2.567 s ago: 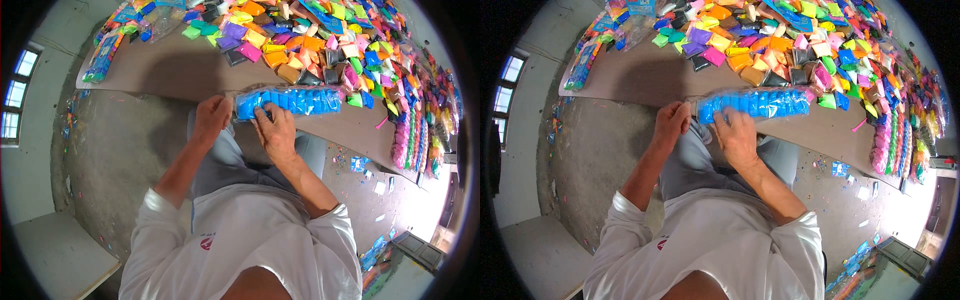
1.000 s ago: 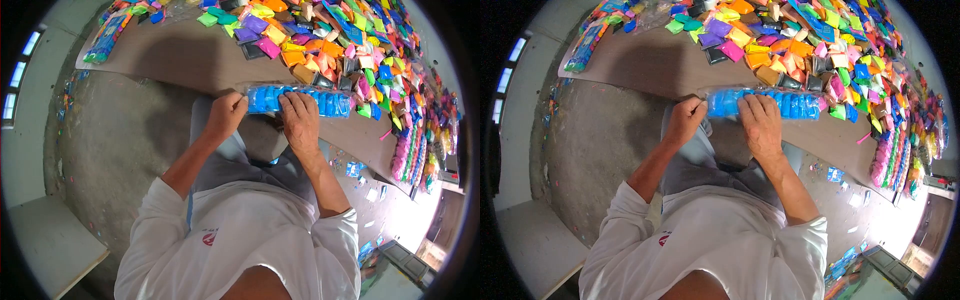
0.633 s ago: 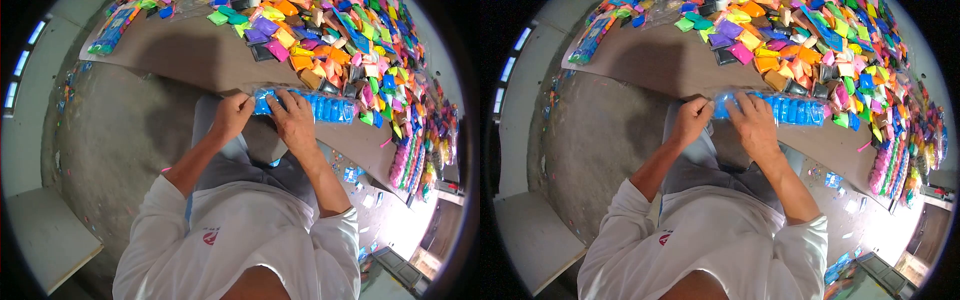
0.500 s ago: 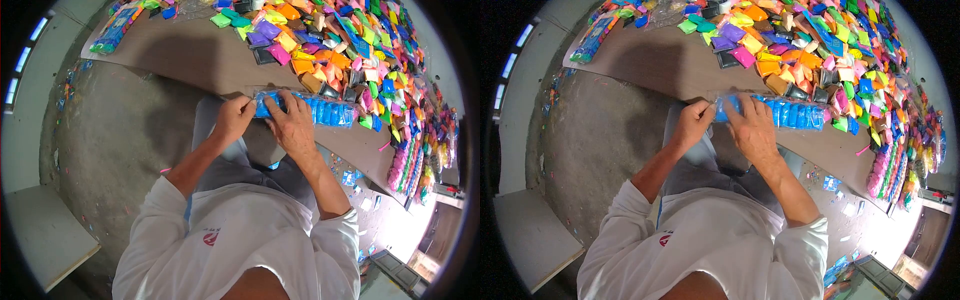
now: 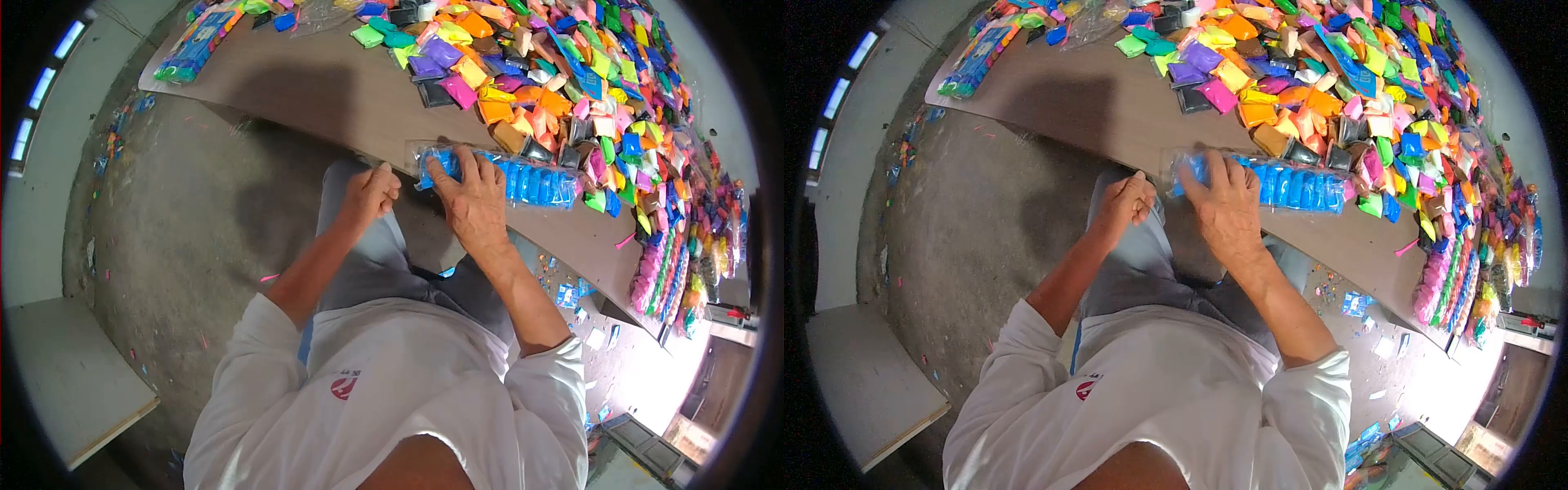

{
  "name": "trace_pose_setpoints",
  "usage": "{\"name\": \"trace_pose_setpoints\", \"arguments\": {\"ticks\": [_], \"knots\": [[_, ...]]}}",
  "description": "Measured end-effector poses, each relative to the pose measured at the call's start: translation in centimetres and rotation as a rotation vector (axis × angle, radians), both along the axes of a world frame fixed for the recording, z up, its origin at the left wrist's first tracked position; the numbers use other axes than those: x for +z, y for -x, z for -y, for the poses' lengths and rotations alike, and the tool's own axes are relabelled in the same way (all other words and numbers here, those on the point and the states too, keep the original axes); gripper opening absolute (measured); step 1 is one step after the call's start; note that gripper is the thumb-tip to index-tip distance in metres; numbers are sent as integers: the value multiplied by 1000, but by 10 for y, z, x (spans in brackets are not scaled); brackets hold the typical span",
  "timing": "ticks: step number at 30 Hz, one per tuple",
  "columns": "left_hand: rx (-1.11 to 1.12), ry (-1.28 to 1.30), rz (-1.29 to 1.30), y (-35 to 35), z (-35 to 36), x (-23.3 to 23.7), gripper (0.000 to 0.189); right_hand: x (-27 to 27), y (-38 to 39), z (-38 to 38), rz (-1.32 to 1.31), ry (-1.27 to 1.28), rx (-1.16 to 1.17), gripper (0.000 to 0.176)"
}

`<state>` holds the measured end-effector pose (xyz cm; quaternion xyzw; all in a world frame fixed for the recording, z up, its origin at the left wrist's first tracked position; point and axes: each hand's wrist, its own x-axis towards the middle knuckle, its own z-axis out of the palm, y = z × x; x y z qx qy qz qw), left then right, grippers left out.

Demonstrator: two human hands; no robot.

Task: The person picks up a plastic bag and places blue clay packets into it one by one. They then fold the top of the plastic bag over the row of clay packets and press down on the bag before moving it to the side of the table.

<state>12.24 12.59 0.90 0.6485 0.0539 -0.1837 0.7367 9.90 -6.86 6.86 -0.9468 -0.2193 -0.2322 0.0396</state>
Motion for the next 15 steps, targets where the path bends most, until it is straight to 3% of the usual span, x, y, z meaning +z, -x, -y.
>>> {"name": "trace_pose_setpoints", "arguments": {"ticks": [5, 8, 10, 15], "knots": [[-10, 67, -43, -5, 10, 19, 52, -1, -1, 0, -5, -10, -14, 50], [-25, 70, 5, -8, 17, 21, 44, 0, -1, -1, -10, -2, -20, 49], [-64, -128, 203, -6, 24, 23, 32, -2, 0, -1, -6, 10, -30, 49], [4, -178, 201, -5, 37, 13, 26, -3, 0, 1, 19, -56, -2, 45]]}}
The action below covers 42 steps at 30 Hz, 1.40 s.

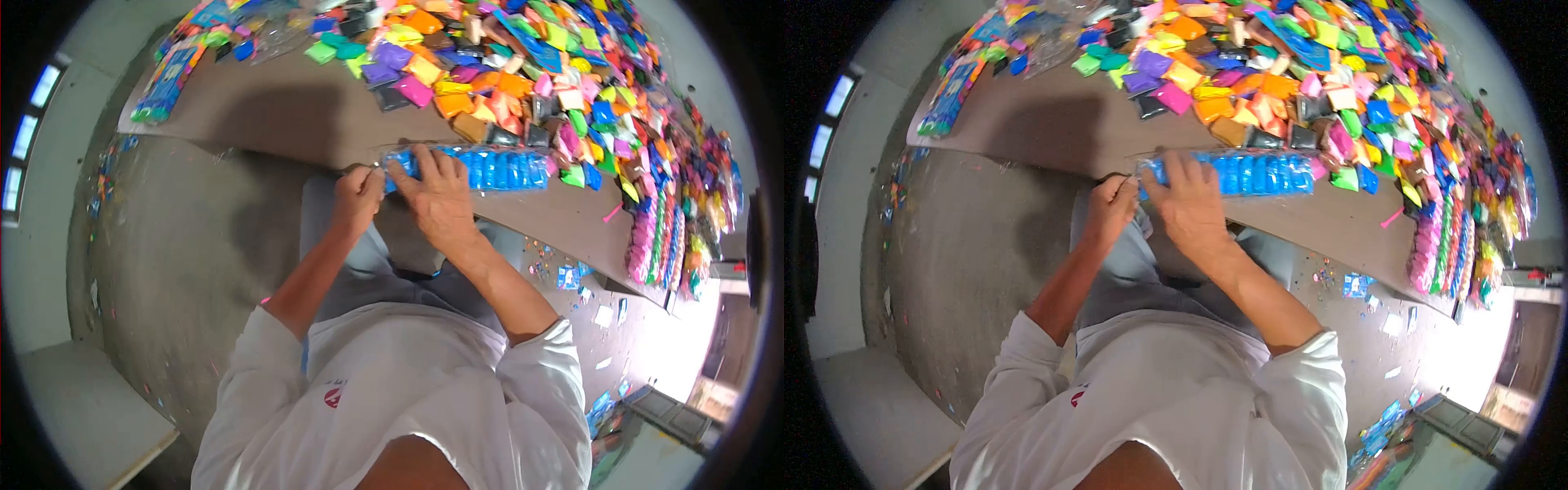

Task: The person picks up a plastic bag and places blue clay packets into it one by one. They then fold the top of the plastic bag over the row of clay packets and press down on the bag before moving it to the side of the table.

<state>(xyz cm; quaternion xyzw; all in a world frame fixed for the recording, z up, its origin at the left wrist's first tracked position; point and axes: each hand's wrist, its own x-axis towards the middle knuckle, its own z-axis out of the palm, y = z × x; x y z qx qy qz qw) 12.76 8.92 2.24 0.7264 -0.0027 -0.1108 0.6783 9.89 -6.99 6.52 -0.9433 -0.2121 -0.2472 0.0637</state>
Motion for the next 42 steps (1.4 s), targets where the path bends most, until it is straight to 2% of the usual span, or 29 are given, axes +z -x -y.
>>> {"name": "trace_pose_setpoints", "arguments": {"ticks": [2, 4, 6, 10, 12, 15, 17, 18, 20, 21, 23, 24, 26, 32, 36, 38, 42], "knots": [[15, 13, 29, 0, -1, -2, 28, 2, 1, 2, -2, 17, -8, 43], [-7, -47, 28, 1, 2, 3, 29, 11, 2, -1, -96, -127, 18, 45], [65, 10, -8, -1, 2, -4, 24, 3, 1, -1, -67, -109, -2, 51], [83, -18, 16, 0, 5, -4, 24, 10, 5, 4, -75, -161, -22, 43], [63, 19, -50, 4, 6, 6, 27, 13, 9, 19, 49, -464, -23, 34], [30, -29, -16, 6, 3, 8, 28, 34, 18, 76, 250, -548, -262, 28], [30, -67, -17, 6, 2, 11, 29, 13, 10, 120, 488, -634, -637, 30], [27, -97, -10, 4, 4, 12, 30, 15, 13, 135, 491, -633, -639, 30], [47, -76, -3, 3, 5, 5, 30, 19, 19, 155, -54, -897, -907, 36], [68, -58, 1, 3, 4, 3, 31, 18, 20, 156, -55, -897, -912, 36], [51, -45, -7, 2, 2, 3, 30, 14, 19, 157, -281, -975, -800, 34], [41, -30, -13, 2, 1, 3, 30, 4, 17, 161, -283, -975, -800, 34], [53, -49, -23, 2, 0, 8, 31, -23, 14, 177, -248, -1192, -573, 27], [66, -195, 8, -2, -8, 23, 31, -13, 39, 176, -383, -1311, -519, 27], [35, -240, 110, -15, -14, 22, 31, 6, 42, 163, -371, -1316, -601, 28], [37, -259, 99, -20, -12, 23, 32, 15, 38, 159, -391, -1157, -652, 29], [41, -312, 65, -26, -9, 34, 33, -4, 31, 170, -482, -1090, -630, 28]]}}
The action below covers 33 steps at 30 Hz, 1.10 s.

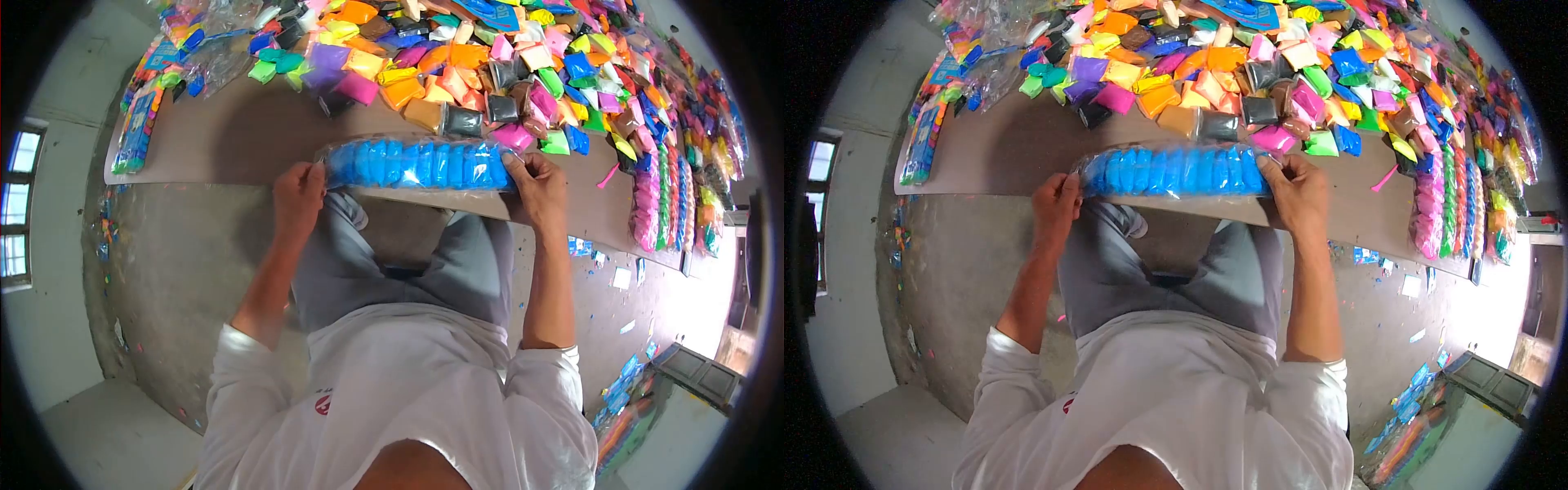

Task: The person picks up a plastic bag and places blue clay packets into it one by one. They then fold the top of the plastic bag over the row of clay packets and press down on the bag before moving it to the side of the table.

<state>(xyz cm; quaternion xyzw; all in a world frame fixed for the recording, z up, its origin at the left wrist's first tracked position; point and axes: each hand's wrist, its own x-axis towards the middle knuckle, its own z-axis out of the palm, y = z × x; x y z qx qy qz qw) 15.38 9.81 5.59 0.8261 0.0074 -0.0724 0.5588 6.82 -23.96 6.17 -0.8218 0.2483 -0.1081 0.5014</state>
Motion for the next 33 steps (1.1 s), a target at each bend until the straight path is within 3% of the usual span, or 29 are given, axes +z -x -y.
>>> {"name": "trace_pose_setpoints", "arguments": {"ticks": [3, 9, 12, 14, 15, 18, 22, 25, 27, 28, 30, 31, 33], "knots": [[-86, -118, 205, -9, -5, -2, 32, -4, 7, 1, 77, -132, 12, 26], [-138, -272, 288, -19, 9, -3, 29, -4, 20, 12, 116, -256, -23, 26], [-134, -310, 302, -19, 14, -5, 33, 3, 20, 5, 62, -117, -42, 38], [-158, -345, 280, -22, 12, -2, 36, -1, 14, -2, 95, 157, -51, 51], [-178, -379, 260, -23, 11, 1, 38, 11, 12, -6, -83, 195, -43, 58], [-150, -221, 57, -24, 9, 13, 42, 6, 11, -8, -112, 192, -76, 54], [-144, -236, 91, -31, 9, 3, 42, 2, 14, -2, -110, 76, -97, 53], [-192, -315, 179, -30, 9, -1, 44, 9, 18, -2, 62, 126, -168, 53], [-204, -388, 251, -30, 9, -2, 40, 35, 16, -8, 336, 681, -159, 54], [-205, -386, 250, -29, 9, -2, 40, 49, 11, -14, 333, 682, -160, 54], [-186, -389, 248, -28, 12, 0, 40, 71, -7, -26, 351, 610, 258, 54], [-186, -384, 251, -28, 12, 0, 40, 73, -18, -33, 353, 615, 257, 54], [-174, -371, 244, -29, 8, -2, 40, 75, -44, -43, 68, 508, 597, 57]]}}
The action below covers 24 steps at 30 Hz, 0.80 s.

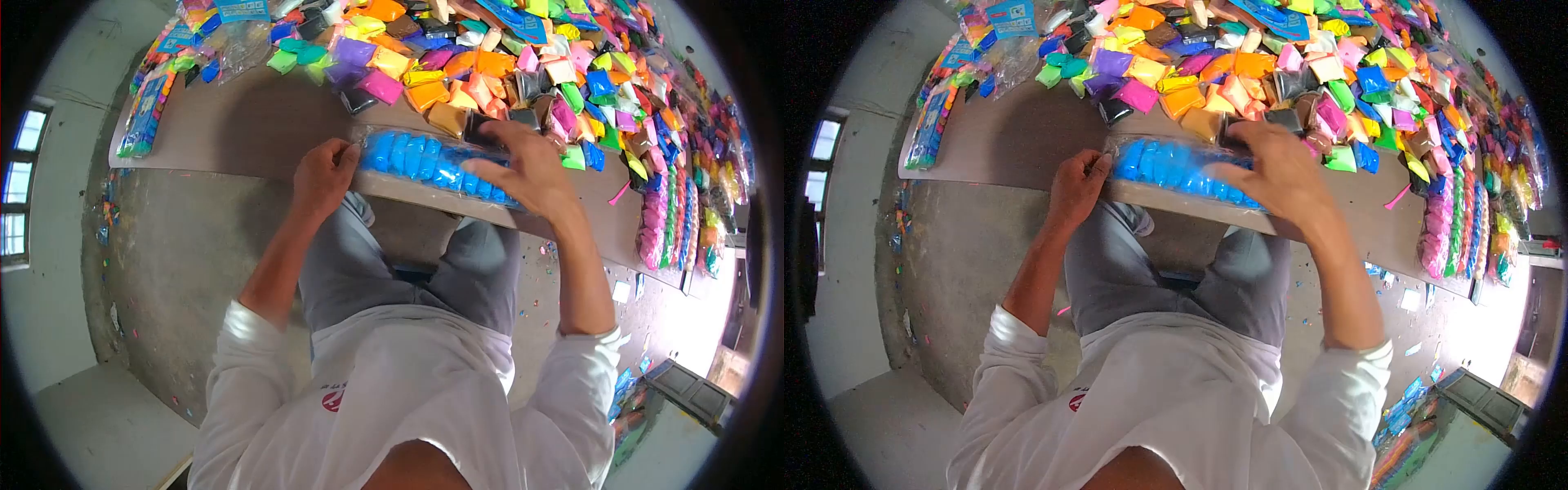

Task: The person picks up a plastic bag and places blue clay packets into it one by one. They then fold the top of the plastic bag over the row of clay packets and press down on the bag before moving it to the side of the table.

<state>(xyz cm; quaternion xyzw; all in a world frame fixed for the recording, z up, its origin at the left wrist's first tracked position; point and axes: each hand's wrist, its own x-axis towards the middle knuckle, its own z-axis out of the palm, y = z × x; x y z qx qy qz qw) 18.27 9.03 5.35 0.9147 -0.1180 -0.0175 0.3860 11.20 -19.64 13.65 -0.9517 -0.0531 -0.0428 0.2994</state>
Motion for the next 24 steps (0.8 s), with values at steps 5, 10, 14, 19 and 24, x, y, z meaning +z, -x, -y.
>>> {"name": "trace_pose_setpoints", "arguments": {"ticks": [5, 10, 14, 19, 24], "knots": [[31, 236, -120, -5, -13, -8, 37, -11, -41, -12, -316, 242, 277, 66], [131, 593, -379, -7, -16, 4, 34, -13, -46, -17, -437, 270, 323, 83], [146, 627, -418, -9, -20, 5, 34, -12, -32, -15, -364, 232, 287, 91], [106, 636, -416, -9, -17, -2, 33, -6, -39, -20, -596, 222, 238, 84], [154, 603, -326, -4, -16, -4, 31, -11, -41, -27, -577, 258, 224, 84]]}}
